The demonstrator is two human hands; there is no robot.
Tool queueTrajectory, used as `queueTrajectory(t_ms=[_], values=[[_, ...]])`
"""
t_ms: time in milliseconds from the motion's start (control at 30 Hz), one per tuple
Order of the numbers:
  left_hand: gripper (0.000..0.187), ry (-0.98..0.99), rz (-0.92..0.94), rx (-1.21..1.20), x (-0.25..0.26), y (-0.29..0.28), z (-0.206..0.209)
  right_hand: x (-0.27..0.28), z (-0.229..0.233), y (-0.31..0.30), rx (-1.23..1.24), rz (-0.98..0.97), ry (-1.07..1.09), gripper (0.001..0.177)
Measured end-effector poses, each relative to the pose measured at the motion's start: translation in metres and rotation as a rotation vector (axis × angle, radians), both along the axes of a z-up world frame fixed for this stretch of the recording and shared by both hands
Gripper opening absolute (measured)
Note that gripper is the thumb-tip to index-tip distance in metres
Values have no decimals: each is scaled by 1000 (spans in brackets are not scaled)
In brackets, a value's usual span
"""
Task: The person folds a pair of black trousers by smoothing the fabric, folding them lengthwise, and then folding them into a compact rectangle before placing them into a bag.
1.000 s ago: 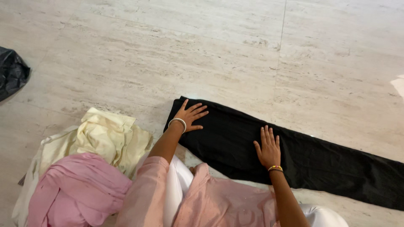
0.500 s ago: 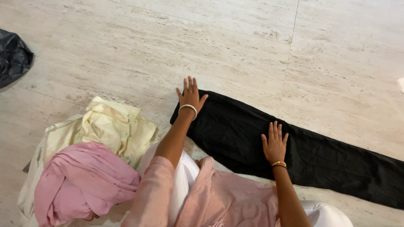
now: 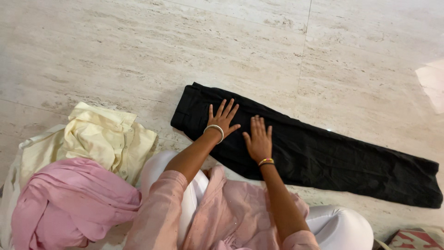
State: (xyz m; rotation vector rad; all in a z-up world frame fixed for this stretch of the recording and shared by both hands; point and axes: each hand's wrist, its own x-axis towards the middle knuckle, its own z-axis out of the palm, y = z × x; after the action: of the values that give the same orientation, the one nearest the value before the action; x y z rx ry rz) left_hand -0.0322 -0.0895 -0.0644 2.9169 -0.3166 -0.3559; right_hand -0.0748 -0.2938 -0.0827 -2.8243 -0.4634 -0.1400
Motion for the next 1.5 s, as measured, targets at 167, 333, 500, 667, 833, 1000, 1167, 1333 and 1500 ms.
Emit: queueTrajectory(t_ms=[167,333,500,667,833,1000,1167,1333,1500], values=[[87,54,-15,38,3,-1,8,-11,-9,-146,-42,-233,-25,70],[84,294,-7,124,-16,-5,75,-52,30,-215,46,-404,-61,52],[48,87,22,76,-147,-4,171,-140,128,-150,115,-428,52,26],[47,-173,207,52,-246,-5,198,-229,175,-106,164,-423,146,33],[29,-85,446,99,-245,-12,191,-256,154,-119,154,-270,45,34],[42,-251,477,84,-208,-20,200,-228,140,-152,-30,-344,126,35],[30,-408,44,-207,-196,-81,142,-192,151,-153,133,-288,99,29],[29,336,116,207,-192,-67,84,-166,145,-140,402,-293,395,22],[39,112,207,52,-180,-48,41,-180,99,-143,-34,-162,632,24]])
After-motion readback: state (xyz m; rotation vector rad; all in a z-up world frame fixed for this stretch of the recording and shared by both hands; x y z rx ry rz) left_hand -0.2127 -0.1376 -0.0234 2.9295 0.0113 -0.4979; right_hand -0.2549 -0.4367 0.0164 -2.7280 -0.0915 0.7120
